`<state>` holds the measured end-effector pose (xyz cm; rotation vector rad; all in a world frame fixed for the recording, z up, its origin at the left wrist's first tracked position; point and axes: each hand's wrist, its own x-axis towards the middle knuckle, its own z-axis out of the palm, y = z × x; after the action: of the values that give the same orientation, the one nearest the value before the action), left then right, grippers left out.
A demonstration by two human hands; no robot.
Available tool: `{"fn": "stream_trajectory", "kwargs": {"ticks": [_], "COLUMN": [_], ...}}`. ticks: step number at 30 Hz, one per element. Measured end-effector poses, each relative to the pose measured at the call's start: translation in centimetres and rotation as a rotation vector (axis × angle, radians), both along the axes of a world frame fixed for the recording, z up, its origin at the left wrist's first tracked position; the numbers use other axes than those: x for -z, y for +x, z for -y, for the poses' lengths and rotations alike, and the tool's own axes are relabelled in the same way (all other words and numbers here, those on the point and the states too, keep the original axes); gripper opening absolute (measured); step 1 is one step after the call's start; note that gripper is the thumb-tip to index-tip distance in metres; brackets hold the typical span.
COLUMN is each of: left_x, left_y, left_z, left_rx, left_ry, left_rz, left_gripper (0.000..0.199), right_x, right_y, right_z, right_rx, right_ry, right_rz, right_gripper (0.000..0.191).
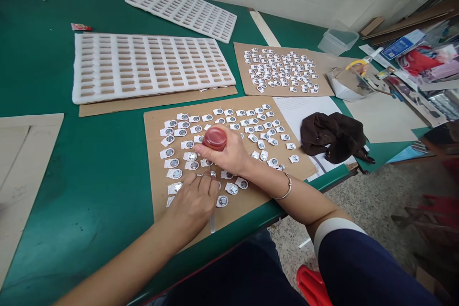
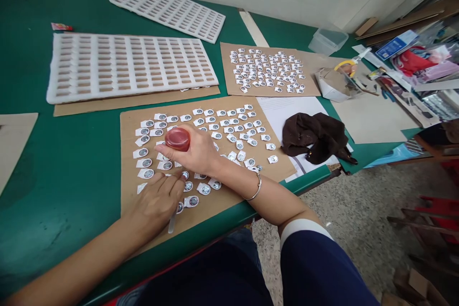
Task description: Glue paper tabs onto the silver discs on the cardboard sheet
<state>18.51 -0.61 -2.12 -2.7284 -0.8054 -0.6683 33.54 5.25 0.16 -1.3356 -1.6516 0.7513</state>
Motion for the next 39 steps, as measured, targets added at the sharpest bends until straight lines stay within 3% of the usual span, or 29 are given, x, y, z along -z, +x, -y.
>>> {"fn": "stream_trajectory", "kwargs": {"ticks": [25, 39], "left_x": [0.09, -0.19], "left_y": [-0.39, -0.82], "left_z": [-0.23, -0.77], "left_rx": [0.033, 0.021], "left_ry": [-0.078, -0.224], "left_rz": [0.005, 0.013], "left_gripper": [0.023, 0.023], "right_x": [-0.03, -0.18], "right_y": [0.56, 0.73], "right_z": [-0.28, -0.25], "right_rx": [-0.006, -0.049], "right_ry": [0.03, 0.069], "right_rz": [-0.002, 0.087], "right_gripper": [0.031, 0.032]}}
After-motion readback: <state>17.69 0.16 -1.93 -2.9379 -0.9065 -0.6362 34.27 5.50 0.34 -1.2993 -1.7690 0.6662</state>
